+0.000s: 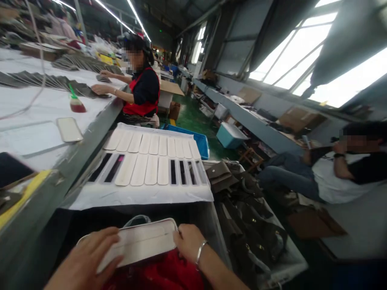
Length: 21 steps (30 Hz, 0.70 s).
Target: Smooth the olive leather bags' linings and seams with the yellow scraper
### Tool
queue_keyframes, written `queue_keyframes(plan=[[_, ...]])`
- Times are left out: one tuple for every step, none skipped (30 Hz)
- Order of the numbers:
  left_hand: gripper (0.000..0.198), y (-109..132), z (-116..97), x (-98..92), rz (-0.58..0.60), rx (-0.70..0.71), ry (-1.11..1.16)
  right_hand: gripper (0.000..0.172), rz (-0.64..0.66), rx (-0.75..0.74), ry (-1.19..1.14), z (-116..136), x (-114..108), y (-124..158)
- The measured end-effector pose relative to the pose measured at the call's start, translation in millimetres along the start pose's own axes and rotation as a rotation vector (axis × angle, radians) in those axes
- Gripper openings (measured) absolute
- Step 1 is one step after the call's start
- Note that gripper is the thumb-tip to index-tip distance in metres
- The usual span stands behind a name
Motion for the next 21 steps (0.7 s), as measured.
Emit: queue_keyframes(plan=[[0.035,3.0,-33.9,17.8,0.094,0.117,-0.029,0.036,-0.008,0.006,0.015,-0.4,0.7,-0.7],[0.037,6.2,-65.9,35.1,0.196,0.216,-0.053,0.036,-0.017,0.008,0.032,-0.6,1.5,-1.5],[0.043,7.5,-91.8,50.0,0.284,0.274,-0.08,0.036,-0.026,0.008,0.053,-0.6,2.4,-2.6],[0.052,7.1,-110.1,64.7,0.377,0.293,-0.121,0.037,-0.032,0.009,0.075,-0.7,3.6,-3.7],[0.057,4.7,-121.4,76.0,0.444,0.282,-0.157,0.037,-0.036,0.01,0.098,-1.1,4.8,-5.0],[0.059,2.2,-128.5,83.8,0.49,0.272,-0.176,0.037,-0.037,0.01,0.121,-1.4,6.1,-6.3],[0.06,-0.1,-131.2,89.3,0.523,0.257,-0.185,0.038,-0.033,0.006,0.142,-1.5,7.4,-7.8],[0.059,-1.6,-131.5,92.6,0.542,0.248,-0.183,0.038,-0.026,0.002,0.159,-1.4,8.6,-9.2],[0.058,-2.0,-130.6,94.4,0.554,0.246,-0.173,0.039,-0.014,-0.005,0.168,-1.2,9.9,-10.6],[0.058,-1.5,-128.7,95.7,0.566,0.245,-0.165,0.039,0.0,-0.012,0.171,-0.7,10.6,-11.9],[0.058,-0.5,-126.5,96.7,0.577,0.243,-0.16,0.039,0.015,-0.018,0.171,0.0,10.8,-13.2],[0.058,0.4,-124.5,97.4,0.587,0.239,-0.16,0.04,0.032,-0.023,0.166,0.6,10.6,-14.3],[0.057,0.8,-122.9,97.6,0.593,0.231,-0.161,0.039,0.048,-0.028,0.158,1.3,10.2,-15.4],[0.057,0.6,-122.1,97.5,0.597,0.222,-0.163,0.039,0.062,-0.034,0.146,2.0,9.4,-16.4],[0.056,-0.1,-121.8,97.0,0.599,0.212,-0.165,0.038,0.075,-0.038,0.119,1.9,9.3,-17.2],[0.055,-1.0,-122.1,96.3,0.601,0.205,-0.165,0.038,0.09,-0.036,0.068,0.5,10.6,-17.6],[0.054,-2.3,-122.5,95.5,0.602,0.2,-0.164,0.038,0.109,-0.03,-0.016,-2.1,14.0,-17.4],[0.053,-3.7,-122.9,94.7,0.603,0.196,-0.161,0.038,0.125,-0.013,-0.134,-6.5,19.0,-16.5],[0.051,-4.7,-123.2,94.4,0.61,0.194,-0.157,0.039,0.139,0.011,-0.288,-11.9,26.2,-15.0],[0.05,-5.4,-123.2,94.5,0.622,0.193,-0.154,0.041,0.152,0.038,-0.474,-17.5,34.9,-12.9],[0.05,-5.8,-123.2,94.9,0.635,0.194,-0.148,0.043,0.162,0.063,-0.679,-22.1,44.4,-10.8]])
Point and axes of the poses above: each hand's wrist, its own y-axis away from the middle knuckle, its own x-axis out of the palm, z = x × y, the point moved 10 cm from there along -y, towards the middle knuckle, and after that the axes turned 15 degrees about -x, right-handed, at the moved point
